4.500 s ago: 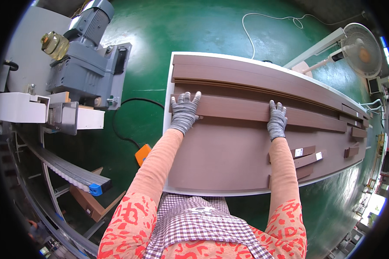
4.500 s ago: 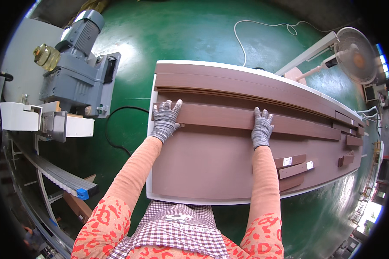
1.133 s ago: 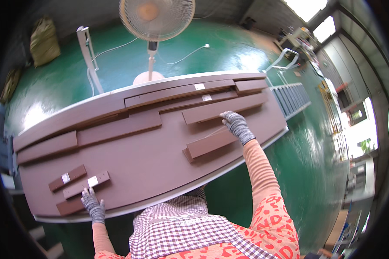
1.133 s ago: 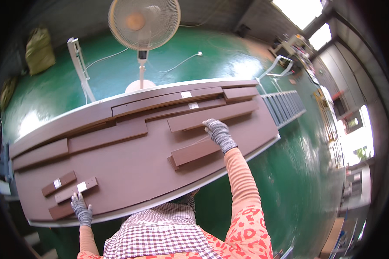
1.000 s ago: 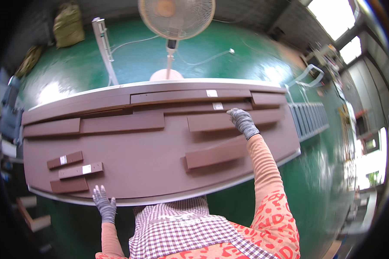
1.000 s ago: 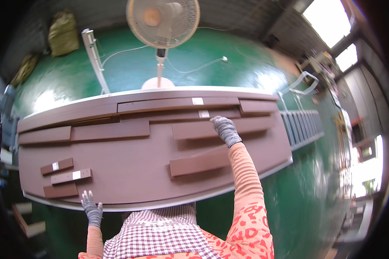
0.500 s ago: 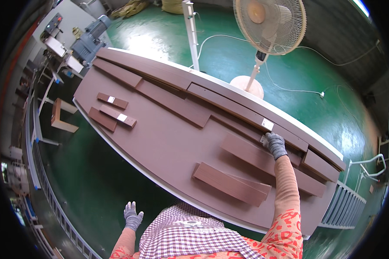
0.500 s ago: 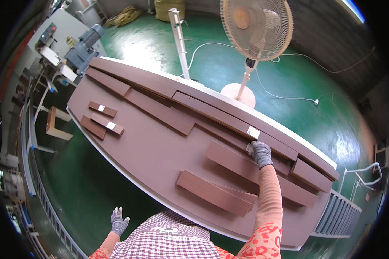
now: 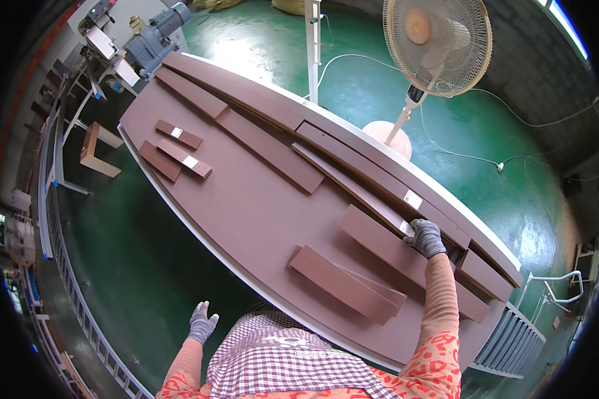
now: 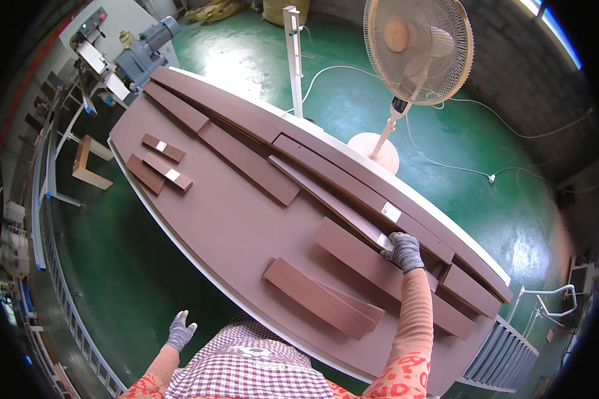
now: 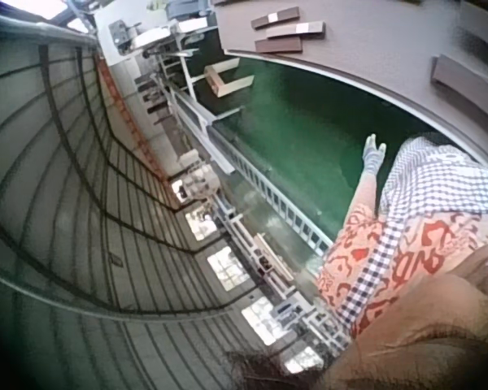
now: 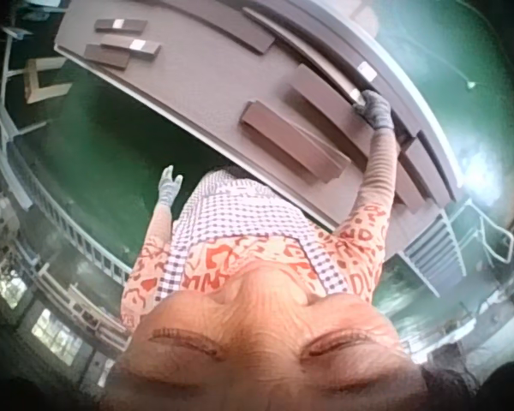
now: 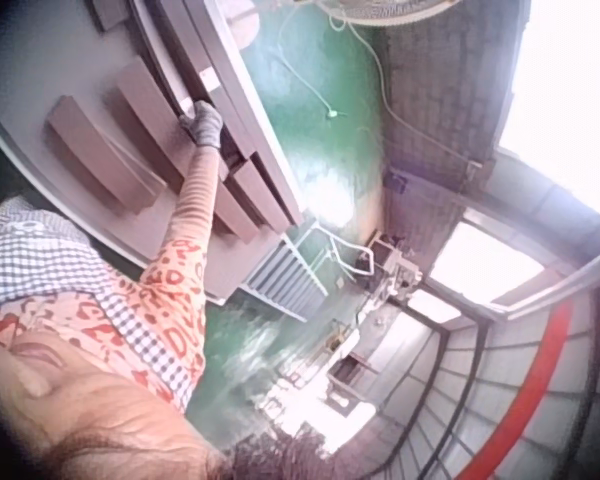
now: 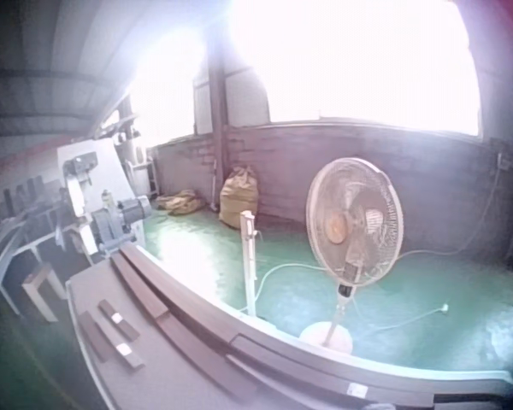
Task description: The person arranges brown boards on a table by hand and then carries two long metal rails across the workshop.
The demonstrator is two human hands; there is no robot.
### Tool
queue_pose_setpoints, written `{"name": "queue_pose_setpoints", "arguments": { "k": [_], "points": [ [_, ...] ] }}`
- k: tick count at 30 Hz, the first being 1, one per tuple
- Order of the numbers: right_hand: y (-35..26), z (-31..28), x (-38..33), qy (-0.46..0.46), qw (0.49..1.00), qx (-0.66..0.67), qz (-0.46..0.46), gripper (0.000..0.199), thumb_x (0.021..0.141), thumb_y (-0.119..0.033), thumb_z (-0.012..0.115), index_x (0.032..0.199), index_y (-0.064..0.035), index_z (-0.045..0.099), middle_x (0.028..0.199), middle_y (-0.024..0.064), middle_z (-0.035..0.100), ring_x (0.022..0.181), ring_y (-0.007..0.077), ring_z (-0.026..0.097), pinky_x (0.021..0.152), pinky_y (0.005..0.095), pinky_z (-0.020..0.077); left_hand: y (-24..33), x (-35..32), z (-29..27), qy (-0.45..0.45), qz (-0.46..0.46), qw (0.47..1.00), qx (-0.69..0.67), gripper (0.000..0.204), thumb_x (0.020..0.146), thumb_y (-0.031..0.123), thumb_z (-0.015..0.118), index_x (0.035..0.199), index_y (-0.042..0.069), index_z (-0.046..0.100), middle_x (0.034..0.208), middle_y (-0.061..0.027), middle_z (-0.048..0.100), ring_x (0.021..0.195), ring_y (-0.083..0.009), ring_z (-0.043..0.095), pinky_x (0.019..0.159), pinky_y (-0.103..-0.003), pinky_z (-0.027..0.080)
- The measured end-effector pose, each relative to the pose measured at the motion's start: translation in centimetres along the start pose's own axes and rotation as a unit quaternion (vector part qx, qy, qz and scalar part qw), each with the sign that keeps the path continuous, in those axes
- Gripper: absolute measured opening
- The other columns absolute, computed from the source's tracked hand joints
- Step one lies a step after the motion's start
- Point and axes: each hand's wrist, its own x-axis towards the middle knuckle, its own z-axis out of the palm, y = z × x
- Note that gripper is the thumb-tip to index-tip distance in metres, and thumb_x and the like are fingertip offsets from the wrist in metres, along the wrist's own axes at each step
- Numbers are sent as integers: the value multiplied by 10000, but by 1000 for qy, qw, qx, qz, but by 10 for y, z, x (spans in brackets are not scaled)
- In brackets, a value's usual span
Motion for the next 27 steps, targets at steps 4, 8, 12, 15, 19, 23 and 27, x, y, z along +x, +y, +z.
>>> {"name": "queue_pose_setpoints", "arguments": {
  "k": [4,8,12,15,19,23,27],
  "points": [
    [23,3,-7,-47,954,292,49,501,728,-273,836,1123,-11,673,1011,125,728,941,252,683,881,379,528,10,4,-7,1,5,1000,-18,653,861,266,724,1429,58,476,1499,-190,428,1379,-340,424,1163,-391,332],
    [30,-11,-13,-82,919,385,35,490,748,-268,806,1126,10,663,1005,95,709,942,185,626,899,342,500,23,13,-11,11,30,999,-36,604,872,242,713,1404,47,505,1482,-190,452,1371,-337,437,1160,-387,336],
    [12,-47,-43,-69,911,405,36,501,696,-246,794,1097,26,665,986,103,701,917,203,639,890,347,509,50,27,-20,20,64,990,-128,548,916,170,664,1410,13,487,1470,-178,473,1378,-303,440,1162,-374,331],
    [-1,-57,-82,4,920,392,-9,481,656,-239,803,1025,38,666,901,81,671,850,171,614,820,312,516,103,65,-35,-9,92,902,-422,540,979,130,576,1474,9,397,1499,-181,437,1395,-280,418,1157,-379,335],
    [-21,-48,-155,57,896,441,5,599,597,-385,846,997,23,665,852,49,633,806,132,576,745,303,502,206,140,-71,-39,136,820,-555,714,984,327,615,1548,69,261,1526,-203,376,1348,-328,467,1088,-430,430],
    [-68,-31,-247,75,836,537,85,773,541,-595,908,972,2,671,813,11,600,771,100,555,681,291,487,313,227,-92,-39,93,745,-659,776,988,244,599,1574,89,113,1525,-209,354,1345,-369,463,1085,-444,446],
    [-142,-29,-310,92,730,650,188,740,502,-447,968,1008,1,665,869,19,615,830,124,585,750,300,498,384,291,-103,-73,18,731,-678,790,1005,177,547,1583,157,8,1534,-205,343,1339,-378,472,1054,-447,478]
  ]
}}
